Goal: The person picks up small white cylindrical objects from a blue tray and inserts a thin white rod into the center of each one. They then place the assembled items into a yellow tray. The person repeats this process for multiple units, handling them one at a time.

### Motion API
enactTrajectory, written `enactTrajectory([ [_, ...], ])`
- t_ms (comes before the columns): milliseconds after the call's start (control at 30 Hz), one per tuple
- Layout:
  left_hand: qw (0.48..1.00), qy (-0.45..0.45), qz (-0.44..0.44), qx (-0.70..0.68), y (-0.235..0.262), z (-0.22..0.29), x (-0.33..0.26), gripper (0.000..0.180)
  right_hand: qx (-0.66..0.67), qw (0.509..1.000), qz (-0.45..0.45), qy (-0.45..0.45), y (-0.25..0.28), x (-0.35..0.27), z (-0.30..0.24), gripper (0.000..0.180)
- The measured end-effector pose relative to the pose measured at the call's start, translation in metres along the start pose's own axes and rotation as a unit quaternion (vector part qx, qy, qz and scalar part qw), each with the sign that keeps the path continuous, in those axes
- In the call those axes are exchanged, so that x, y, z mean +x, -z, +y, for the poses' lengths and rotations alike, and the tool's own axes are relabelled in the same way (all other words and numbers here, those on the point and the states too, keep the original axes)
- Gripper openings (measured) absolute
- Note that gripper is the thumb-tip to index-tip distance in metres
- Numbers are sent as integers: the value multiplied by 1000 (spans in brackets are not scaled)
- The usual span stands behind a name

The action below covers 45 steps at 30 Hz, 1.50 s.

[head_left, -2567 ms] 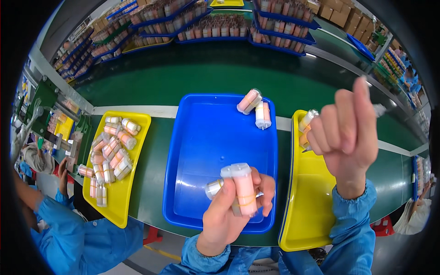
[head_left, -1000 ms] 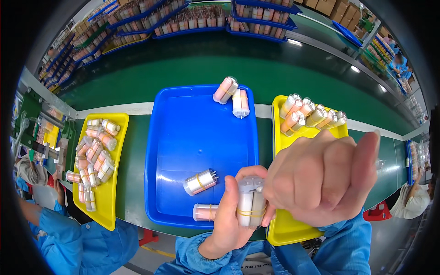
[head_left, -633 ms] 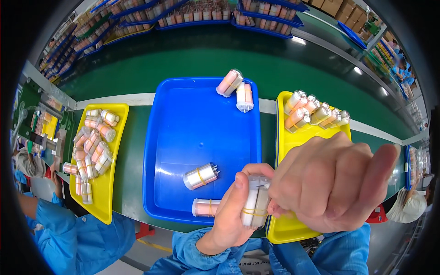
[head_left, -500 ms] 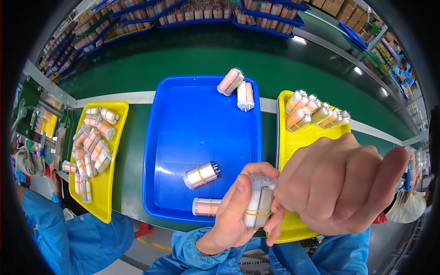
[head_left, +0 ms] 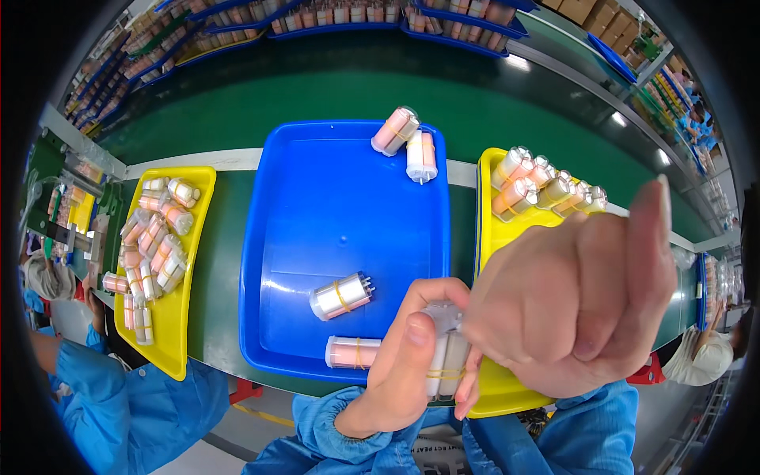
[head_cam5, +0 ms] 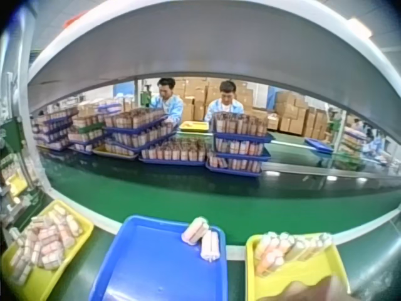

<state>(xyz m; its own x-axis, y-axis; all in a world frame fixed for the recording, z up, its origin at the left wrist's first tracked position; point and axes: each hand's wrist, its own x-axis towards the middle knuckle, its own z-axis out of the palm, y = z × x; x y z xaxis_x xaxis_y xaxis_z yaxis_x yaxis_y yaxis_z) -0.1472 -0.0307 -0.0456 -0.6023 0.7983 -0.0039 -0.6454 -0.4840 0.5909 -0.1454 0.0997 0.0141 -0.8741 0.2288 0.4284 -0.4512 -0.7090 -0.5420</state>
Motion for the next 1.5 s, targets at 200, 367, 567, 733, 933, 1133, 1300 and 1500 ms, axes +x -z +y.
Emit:
enactTrajectory([
  [200,997,-21,18,-67,10,-1,13,54,10,997,17,-80,1,20,-5,58],
  [367,990,-119,31,-76,17,14,12,52,-268,953,-127,-62,8,45,-26,54],
  [567,982,-182,41,-32,32,41,2,50,-660,684,-310,1,1,39,-2,68],
  [733,976,-165,139,27,26,49,-13,51,-687,631,-359,16,1,29,21,73],
  [933,979,-156,124,-43,22,45,-12,52,-663,664,-339,70,5,21,28,57],
  [1133,987,-111,112,-27,24,47,-12,50,-664,660,-339,91,7,18,26,45],
  [1300,993,-93,47,-56,31,49,-16,49,-634,699,-321,79,8,15,30,42],
  [1500,992,-86,28,-89,27,54,-20,54,-637,693,-317,117,8,9,26,48],
])
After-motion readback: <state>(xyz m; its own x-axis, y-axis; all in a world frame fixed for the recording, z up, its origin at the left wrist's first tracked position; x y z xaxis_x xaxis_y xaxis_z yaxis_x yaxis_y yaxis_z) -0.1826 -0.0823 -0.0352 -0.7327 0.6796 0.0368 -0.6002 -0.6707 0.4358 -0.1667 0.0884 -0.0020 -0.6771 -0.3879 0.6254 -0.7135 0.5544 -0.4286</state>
